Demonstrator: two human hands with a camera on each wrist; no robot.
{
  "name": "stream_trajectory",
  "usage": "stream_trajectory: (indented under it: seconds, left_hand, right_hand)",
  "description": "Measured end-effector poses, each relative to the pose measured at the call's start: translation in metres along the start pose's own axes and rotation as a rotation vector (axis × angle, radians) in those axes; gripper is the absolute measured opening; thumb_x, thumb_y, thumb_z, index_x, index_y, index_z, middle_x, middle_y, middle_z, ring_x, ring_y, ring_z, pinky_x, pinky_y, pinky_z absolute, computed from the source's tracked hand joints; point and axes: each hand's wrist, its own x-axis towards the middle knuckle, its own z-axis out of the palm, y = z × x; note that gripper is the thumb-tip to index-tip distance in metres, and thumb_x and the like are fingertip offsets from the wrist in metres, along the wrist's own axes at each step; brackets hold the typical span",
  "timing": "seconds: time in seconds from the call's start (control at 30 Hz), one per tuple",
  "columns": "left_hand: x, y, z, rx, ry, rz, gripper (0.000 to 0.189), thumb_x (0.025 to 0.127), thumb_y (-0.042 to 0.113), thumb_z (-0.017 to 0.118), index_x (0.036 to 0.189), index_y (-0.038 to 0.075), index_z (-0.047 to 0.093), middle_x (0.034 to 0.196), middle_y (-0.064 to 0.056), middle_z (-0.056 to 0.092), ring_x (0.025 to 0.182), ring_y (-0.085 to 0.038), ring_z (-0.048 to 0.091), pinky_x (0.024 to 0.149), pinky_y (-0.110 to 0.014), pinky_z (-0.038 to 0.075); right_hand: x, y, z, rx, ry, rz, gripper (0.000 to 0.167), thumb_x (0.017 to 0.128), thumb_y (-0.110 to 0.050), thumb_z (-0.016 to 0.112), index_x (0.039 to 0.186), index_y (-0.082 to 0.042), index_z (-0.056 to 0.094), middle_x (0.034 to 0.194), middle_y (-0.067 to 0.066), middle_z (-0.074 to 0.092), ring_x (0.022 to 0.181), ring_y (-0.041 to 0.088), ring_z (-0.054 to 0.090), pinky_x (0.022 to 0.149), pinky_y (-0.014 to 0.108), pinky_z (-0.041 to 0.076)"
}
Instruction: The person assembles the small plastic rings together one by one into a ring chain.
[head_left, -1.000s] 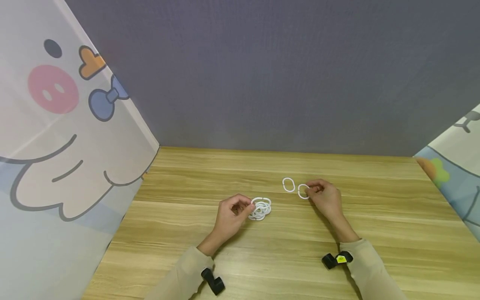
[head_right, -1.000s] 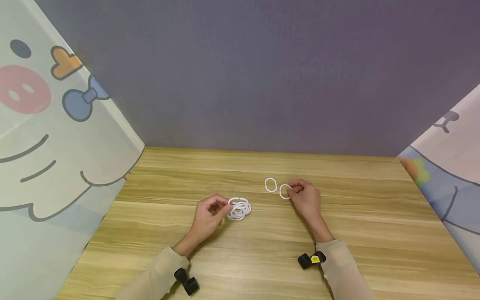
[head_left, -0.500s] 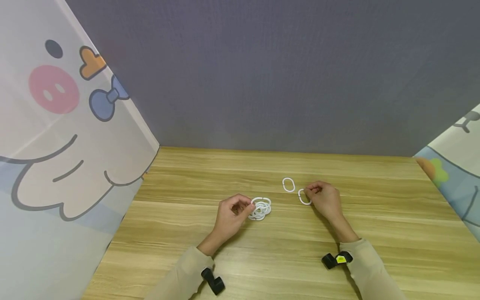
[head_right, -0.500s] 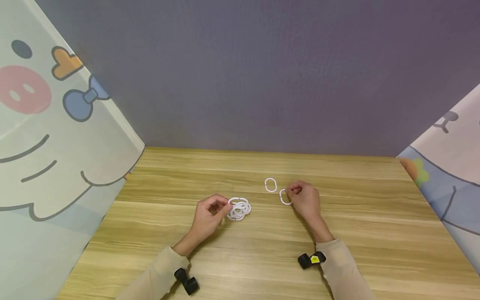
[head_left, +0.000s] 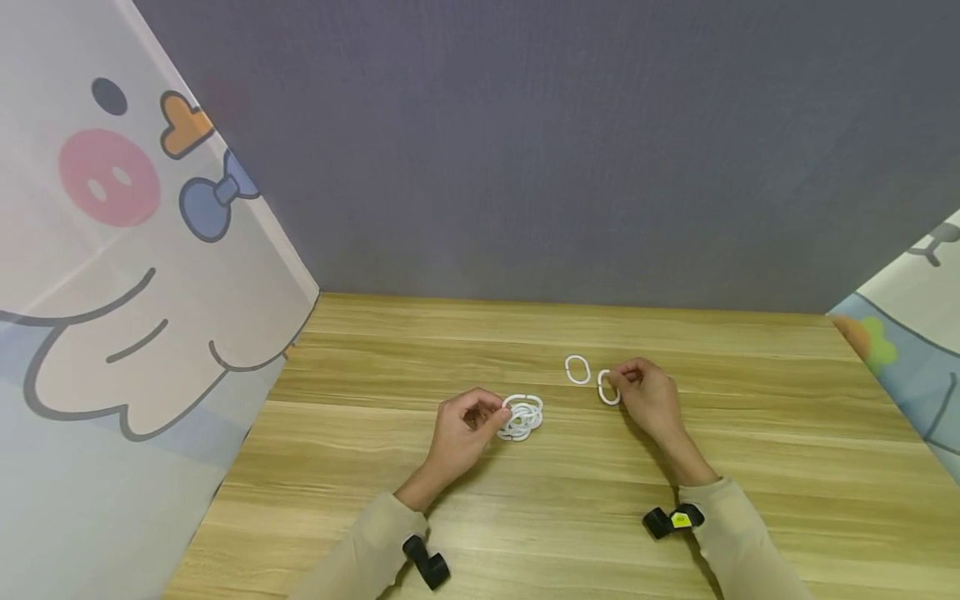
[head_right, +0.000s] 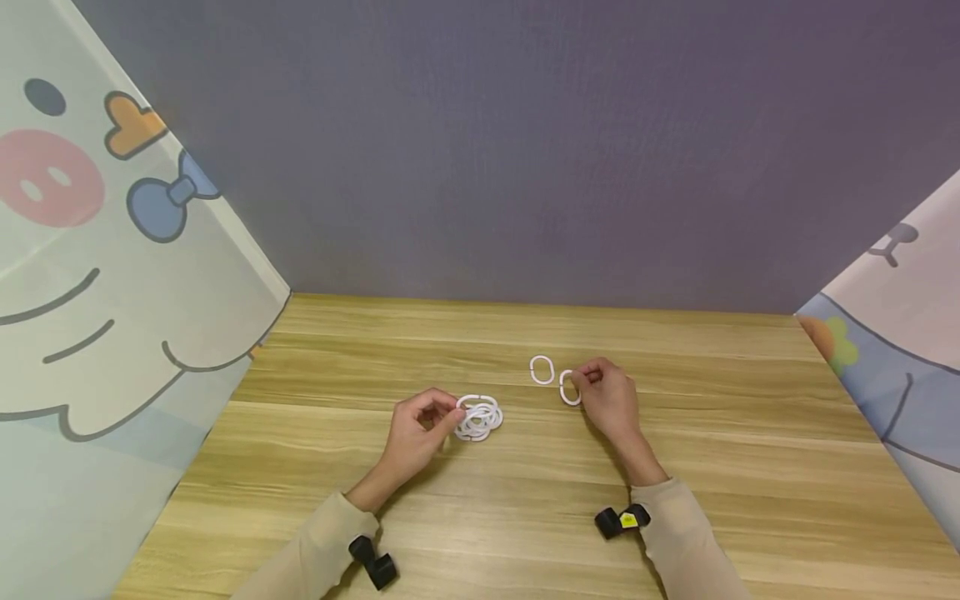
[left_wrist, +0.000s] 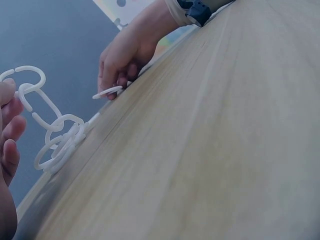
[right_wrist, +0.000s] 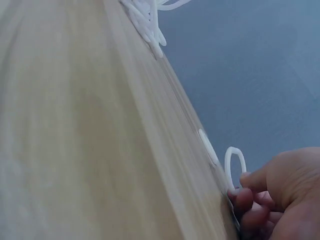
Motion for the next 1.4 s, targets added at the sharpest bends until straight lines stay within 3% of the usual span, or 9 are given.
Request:
stream_trajectory:
  seconds: [0.23, 0.57, 1.03, 1.4]
  left_hand:
    - [0.0, -0.001, 0.0, -0.004, 0.003, 0.017, 0.007, 0.097, -0.003, 0.081, 0.095, 0.003, 0.079, 0.079, -0.012, 0.073, 0.067, -0.002, 0.055, 0.056, -0.019, 0.045]
    - [-0.001, -0.002, -0.001, -0.006, 0.009, 0.028, 0.009, 0.096, -0.006, 0.081, 0.095, 0.003, 0.078, 0.078, -0.012, 0.073, 0.067, -0.002, 0.054, 0.056, -0.019, 0.045]
    - [0.0, -0.002, 0.0, -0.005, 0.0, 0.033, 0.008, 0.096, -0.005, 0.081, 0.095, 0.002, 0.079, 0.079, -0.013, 0.074, 0.067, -0.002, 0.055, 0.056, -0.019, 0.045]
    - [0.0, -0.004, 0.0, -0.011, -0.009, 0.069, 0.01, 0.095, -0.007, 0.082, 0.095, 0.003, 0.079, 0.079, -0.013, 0.074, 0.067, -0.002, 0.055, 0.055, -0.019, 0.045]
  right_hand:
    - [0.001, -0.009, 0.001, 0.145, 0.02, -0.027, 0.011, 0.104, -0.003, 0.075, 0.106, 0.007, 0.072, 0.085, 0.015, 0.073, 0.064, 0.004, 0.061, 0.057, 0.018, 0.05]
    - [-0.006, -0.034, -0.001, 0.273, 0.026, -0.067, 0.009, 0.103, 0.004, 0.074, 0.109, 0.01, 0.074, 0.093, 0.019, 0.074, 0.065, 0.011, 0.066, 0.057, 0.021, 0.056]
    - [-0.025, -0.068, -0.009, 0.443, -0.142, -0.018, 0.017, 0.105, -0.003, 0.074, 0.117, 0.011, 0.073, 0.094, 0.011, 0.072, 0.073, 0.011, 0.069, 0.065, 0.028, 0.063]
    - [-0.04, -0.086, 0.001, 0.482, -0.187, -0.058, 0.012, 0.103, 0.003, 0.075, 0.113, 0.009, 0.075, 0.093, 0.016, 0.073, 0.069, 0.008, 0.066, 0.062, 0.028, 0.062]
